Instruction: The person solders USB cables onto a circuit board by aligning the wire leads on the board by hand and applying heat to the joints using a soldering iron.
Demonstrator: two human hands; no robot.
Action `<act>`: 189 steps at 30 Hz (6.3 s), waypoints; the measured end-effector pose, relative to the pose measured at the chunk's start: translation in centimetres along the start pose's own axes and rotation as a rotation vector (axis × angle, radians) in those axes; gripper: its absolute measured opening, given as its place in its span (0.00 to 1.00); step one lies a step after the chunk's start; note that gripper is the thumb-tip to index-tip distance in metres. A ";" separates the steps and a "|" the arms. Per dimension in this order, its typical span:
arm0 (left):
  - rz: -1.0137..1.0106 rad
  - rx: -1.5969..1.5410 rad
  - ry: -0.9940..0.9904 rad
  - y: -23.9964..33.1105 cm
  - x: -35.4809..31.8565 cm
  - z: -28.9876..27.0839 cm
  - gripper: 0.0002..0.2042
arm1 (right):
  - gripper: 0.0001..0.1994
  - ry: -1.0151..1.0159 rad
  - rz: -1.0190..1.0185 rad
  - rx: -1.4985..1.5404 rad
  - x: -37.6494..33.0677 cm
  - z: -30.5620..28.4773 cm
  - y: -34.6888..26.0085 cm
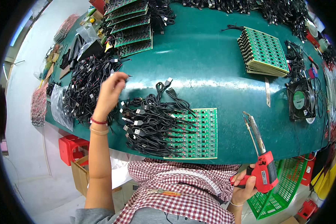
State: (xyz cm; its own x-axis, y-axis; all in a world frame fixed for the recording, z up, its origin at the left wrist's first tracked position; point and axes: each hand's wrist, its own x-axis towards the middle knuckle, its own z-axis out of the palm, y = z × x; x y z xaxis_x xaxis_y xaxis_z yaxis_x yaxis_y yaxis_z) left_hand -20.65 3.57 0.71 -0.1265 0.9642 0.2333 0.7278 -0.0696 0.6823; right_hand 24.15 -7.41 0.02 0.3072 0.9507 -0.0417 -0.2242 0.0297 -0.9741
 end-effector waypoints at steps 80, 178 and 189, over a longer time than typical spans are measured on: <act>0.133 0.279 -0.352 16.1 -7.0 13.4 0.06 | 0.13 -0.463 0.347 -0.204 -4.8 -4.4 0.3; -0.299 -0.647 -0.252 15.0 -3.0 2.0 0.06 | 0.21 -0.095 0.047 -0.048 -2.0 -1.7 0.4; -0.404 -0.838 -0.378 16.5 -6.2 8.8 0.06 | 0.22 -0.064 0.095 -0.060 -2.6 -2.4 0.0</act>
State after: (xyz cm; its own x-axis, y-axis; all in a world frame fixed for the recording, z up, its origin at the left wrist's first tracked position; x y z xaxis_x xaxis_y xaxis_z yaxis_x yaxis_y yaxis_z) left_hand -1.93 -1.26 4.40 0.0688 0.9632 -0.2598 -0.0502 0.2634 0.9634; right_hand 25.61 -10.61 -0.39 0.2269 0.9663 -0.1217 -0.1926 -0.0779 -0.9782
